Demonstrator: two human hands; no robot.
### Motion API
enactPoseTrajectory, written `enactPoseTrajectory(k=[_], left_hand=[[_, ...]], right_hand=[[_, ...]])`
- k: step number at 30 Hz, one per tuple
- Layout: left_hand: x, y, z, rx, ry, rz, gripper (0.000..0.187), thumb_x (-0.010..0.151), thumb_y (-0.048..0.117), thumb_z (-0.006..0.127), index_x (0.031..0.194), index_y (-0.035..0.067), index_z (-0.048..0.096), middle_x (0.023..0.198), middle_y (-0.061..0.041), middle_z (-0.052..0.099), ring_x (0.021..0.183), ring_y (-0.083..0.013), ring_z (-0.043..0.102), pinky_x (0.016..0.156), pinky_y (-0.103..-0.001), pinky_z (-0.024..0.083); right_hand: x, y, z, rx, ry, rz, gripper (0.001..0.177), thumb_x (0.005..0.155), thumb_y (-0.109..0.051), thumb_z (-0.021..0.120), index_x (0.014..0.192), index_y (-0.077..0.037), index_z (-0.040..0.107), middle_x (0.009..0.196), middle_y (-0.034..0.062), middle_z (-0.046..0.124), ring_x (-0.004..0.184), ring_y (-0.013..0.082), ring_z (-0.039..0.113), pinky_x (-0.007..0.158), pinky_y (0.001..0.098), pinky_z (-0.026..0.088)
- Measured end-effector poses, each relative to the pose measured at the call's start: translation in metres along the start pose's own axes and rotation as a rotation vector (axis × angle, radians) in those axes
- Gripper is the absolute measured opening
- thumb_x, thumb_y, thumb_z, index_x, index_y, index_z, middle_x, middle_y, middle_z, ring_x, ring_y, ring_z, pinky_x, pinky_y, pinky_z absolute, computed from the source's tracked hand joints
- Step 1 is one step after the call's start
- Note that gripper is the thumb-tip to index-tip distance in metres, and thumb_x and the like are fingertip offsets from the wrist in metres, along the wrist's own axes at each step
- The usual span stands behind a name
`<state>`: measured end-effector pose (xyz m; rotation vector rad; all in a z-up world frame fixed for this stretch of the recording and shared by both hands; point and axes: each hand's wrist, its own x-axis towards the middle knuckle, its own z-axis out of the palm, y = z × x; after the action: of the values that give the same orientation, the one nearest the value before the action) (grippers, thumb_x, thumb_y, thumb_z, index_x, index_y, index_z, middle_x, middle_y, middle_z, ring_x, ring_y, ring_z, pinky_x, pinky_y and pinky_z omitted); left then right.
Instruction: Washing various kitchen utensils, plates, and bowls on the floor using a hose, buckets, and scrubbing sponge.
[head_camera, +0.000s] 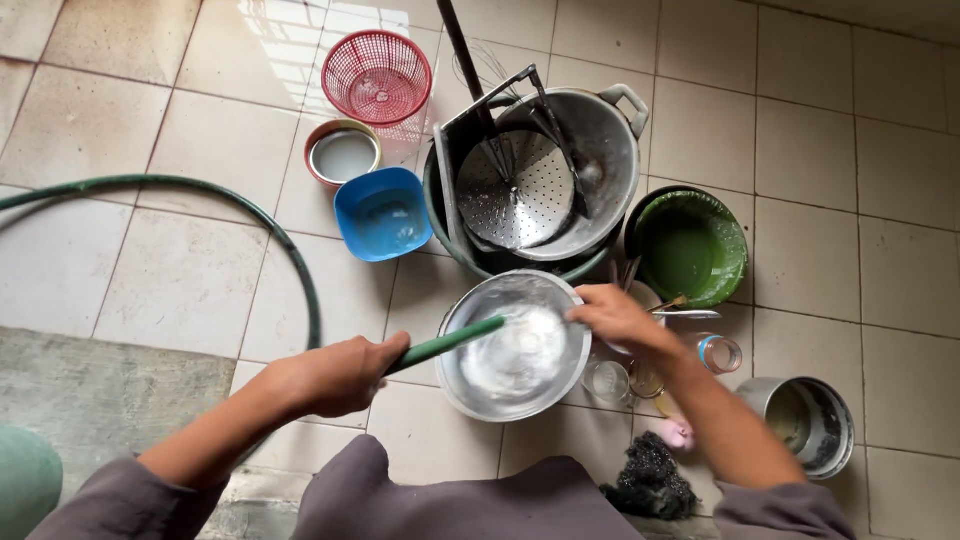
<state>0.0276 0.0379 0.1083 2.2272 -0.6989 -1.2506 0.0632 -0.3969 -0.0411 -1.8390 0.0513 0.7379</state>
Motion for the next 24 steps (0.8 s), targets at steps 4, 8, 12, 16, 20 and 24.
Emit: enactPoseTrajectory(k=[4, 8, 12, 16, 20, 24], left_hand=[[0.004, -0.008, 0.012, 0.144, -0.044, -0.224, 0.024, 0.097, 0.009, 0.054, 0.117, 0.009, 0.04, 0.078, -0.02, 0.07, 0.075, -0.0412, 0.07, 0.068, -0.055, 0.05], [0.01, -0.017, 0.024, 0.169, -0.036, -0.191, 0.033, 0.092, 0.001, 0.051, 0.122, 0.01, 0.042, 0.081, -0.02, 0.07, 0.077, -0.0412, 0.07, 0.068, -0.055, 0.051], [0.018, -0.012, 0.035, 0.168, -0.1, -0.121, 0.034, 0.094, 0.01, 0.059, 0.122, 0.008, 0.04, 0.082, -0.022, 0.069, 0.079, -0.0413, 0.069, 0.068, -0.054, 0.05], [0.032, -0.013, 0.06, 0.165, -0.284, -0.234, 0.035, 0.097, 0.005, 0.052, 0.129, 0.009, 0.039, 0.087, -0.02, 0.069, 0.075, -0.0343, 0.072, 0.061, -0.051, 0.055], [0.04, 0.002, 0.062, 0.047, -0.402, -0.296, 0.042, 0.094, -0.004, 0.05, 0.132, 0.009, 0.038, 0.092, -0.021, 0.067, 0.065, -0.0318, 0.072, 0.052, -0.044, 0.059], [0.042, 0.01, 0.054, 0.022, -0.352, -0.264, 0.042, 0.099, 0.005, 0.053, 0.135, 0.01, 0.033, 0.087, -0.02, 0.065, 0.061, -0.0319, 0.07, 0.049, -0.043, 0.057]], right_hand=[[-0.005, -0.065, 0.069, -0.064, -0.068, 0.142, 0.021, 0.093, -0.015, 0.061, 0.1, 0.001, 0.072, 0.074, 0.0085, 0.071, 0.054, 0.0155, 0.062, 0.05, 0.0319, 0.051], [-0.012, -0.088, 0.085, -0.142, -0.023, 0.098, 0.024, 0.089, -0.016, 0.056, 0.093, 0.004, 0.069, 0.064, 0.0125, 0.07, 0.046, 0.0183, 0.066, 0.043, 0.0342, 0.054], [-0.028, -0.057, 0.06, -0.297, 0.015, 0.027, 0.026, 0.087, -0.019, 0.056, 0.09, 0.004, 0.067, 0.062, 0.0148, 0.069, 0.048, 0.0189, 0.067, 0.046, 0.0363, 0.055], [-0.053, -0.054, 0.048, -0.426, 0.108, 0.202, 0.028, 0.087, -0.02, 0.054, 0.089, 0.006, 0.064, 0.06, 0.0202, 0.068, 0.046, 0.0237, 0.068, 0.049, 0.0399, 0.055], [-0.054, 0.001, 0.041, -0.265, 0.153, 0.362, 0.026, 0.088, -0.017, 0.055, 0.103, 0.001, 0.064, 0.067, 0.0211, 0.071, 0.047, 0.0277, 0.066, 0.048, 0.042, 0.054], [-0.03, 0.12, 0.046, -0.072, 0.097, 0.322, 0.032, 0.09, -0.019, 0.059, 0.116, 0.001, 0.06, 0.075, 0.0221, 0.073, 0.054, 0.0307, 0.068, 0.051, 0.0436, 0.056]])
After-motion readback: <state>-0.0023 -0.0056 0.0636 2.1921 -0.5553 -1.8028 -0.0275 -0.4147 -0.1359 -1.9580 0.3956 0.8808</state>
